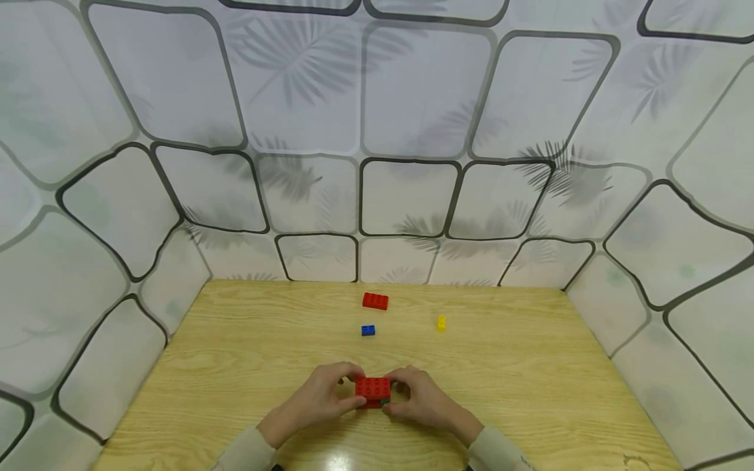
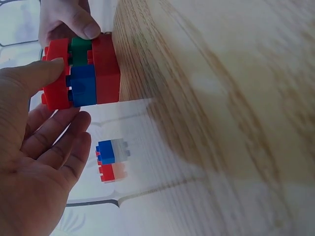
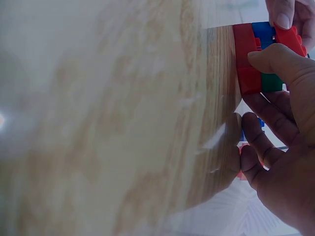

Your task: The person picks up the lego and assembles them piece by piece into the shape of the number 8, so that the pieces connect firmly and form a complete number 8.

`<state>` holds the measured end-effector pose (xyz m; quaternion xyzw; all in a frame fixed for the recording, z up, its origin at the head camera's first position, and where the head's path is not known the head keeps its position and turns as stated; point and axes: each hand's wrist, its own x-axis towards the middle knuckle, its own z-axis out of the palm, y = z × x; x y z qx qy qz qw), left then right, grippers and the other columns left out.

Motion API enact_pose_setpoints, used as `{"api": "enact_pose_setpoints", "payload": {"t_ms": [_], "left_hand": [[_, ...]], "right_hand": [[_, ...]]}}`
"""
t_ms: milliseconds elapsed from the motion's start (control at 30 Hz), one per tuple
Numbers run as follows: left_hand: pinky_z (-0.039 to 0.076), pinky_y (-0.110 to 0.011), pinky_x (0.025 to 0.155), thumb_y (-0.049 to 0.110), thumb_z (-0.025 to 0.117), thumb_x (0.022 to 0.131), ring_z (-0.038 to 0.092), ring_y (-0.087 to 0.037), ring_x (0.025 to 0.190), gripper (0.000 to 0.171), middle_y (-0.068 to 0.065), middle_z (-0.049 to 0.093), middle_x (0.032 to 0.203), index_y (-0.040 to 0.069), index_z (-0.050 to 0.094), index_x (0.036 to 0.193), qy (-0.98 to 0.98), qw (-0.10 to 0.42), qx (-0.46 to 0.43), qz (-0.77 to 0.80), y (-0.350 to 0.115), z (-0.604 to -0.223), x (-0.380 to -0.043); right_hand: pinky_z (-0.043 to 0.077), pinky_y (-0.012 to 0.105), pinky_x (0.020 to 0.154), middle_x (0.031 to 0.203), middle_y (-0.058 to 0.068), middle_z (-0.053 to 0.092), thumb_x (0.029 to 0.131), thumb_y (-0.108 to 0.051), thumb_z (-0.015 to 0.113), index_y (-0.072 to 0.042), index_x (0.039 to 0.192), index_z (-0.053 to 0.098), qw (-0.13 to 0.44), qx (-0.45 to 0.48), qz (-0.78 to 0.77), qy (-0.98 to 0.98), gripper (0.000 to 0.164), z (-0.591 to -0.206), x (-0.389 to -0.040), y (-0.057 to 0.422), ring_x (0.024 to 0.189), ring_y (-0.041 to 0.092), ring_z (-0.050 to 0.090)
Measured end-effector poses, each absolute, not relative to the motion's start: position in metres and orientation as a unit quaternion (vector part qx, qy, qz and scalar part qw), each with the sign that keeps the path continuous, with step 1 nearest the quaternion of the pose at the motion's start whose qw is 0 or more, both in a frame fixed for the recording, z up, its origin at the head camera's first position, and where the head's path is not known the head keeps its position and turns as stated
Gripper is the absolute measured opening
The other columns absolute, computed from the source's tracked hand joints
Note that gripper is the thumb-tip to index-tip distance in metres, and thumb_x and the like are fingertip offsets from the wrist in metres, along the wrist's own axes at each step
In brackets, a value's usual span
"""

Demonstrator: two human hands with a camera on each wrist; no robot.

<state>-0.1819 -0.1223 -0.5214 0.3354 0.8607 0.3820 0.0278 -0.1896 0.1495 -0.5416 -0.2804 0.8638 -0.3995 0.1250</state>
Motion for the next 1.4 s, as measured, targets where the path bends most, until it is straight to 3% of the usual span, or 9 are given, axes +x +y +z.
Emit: {"api": "enact_pose_setpoints", "payload": {"t_ms": [467,767,1033,1400], "left_hand": [[0.058,-0.031,0.088,0.030,0.080,0.096,0.068,-0.010,0.103,0.027,0.005,0.075,0.112,0.016,0.070,0.117,0.866,0.039,0.329,0.375,-0.123,-0.519,-0.182],[0.059,-0.032,0.089,0.027,0.080,0.096,0.068,-0.008,0.103,0.026,0.006,0.074,0.112,0.016,0.069,0.117,0.866,0.040,0.330,0.373,-0.123,-0.518,-0.181],[0.059,-0.032,0.088,0.025,0.081,0.096,0.069,-0.008,0.103,0.026,0.005,0.074,0.111,0.016,0.069,0.117,0.865,0.024,0.342,0.365,-0.123,-0.518,-0.180],[0.059,-0.033,0.088,0.027,0.081,0.095,0.069,-0.009,0.103,0.025,0.005,0.074,0.110,0.016,0.070,0.115,0.866,0.030,0.337,0.368,-0.122,-0.518,-0.180]], "right_hand": [[0.048,0.023,0.083,0.115,-0.009,0.073,0.091,-0.030,0.084,-0.022,0.126,0.074,0.125,-0.281,-0.400,0.864,0.037,-0.541,-0.190,0.149,0.096,0.007,0.057],[0.049,0.025,0.082,0.114,-0.009,0.070,0.092,-0.043,0.083,-0.019,0.132,0.070,0.092,-0.273,-0.412,0.865,0.049,-0.536,-0.182,0.147,0.096,0.012,0.058],[0.051,0.026,0.081,0.113,-0.010,0.074,0.097,-0.045,0.075,-0.026,0.124,0.074,0.059,-0.279,-0.423,0.860,0.033,-0.532,-0.181,0.145,0.095,0.013,0.064],[0.050,0.025,0.080,0.113,-0.009,0.075,0.096,-0.044,0.076,-0.023,0.125,0.075,0.060,-0.278,-0.427,0.858,0.036,-0.531,-0.182,0.146,0.095,0.012,0.063]]}}
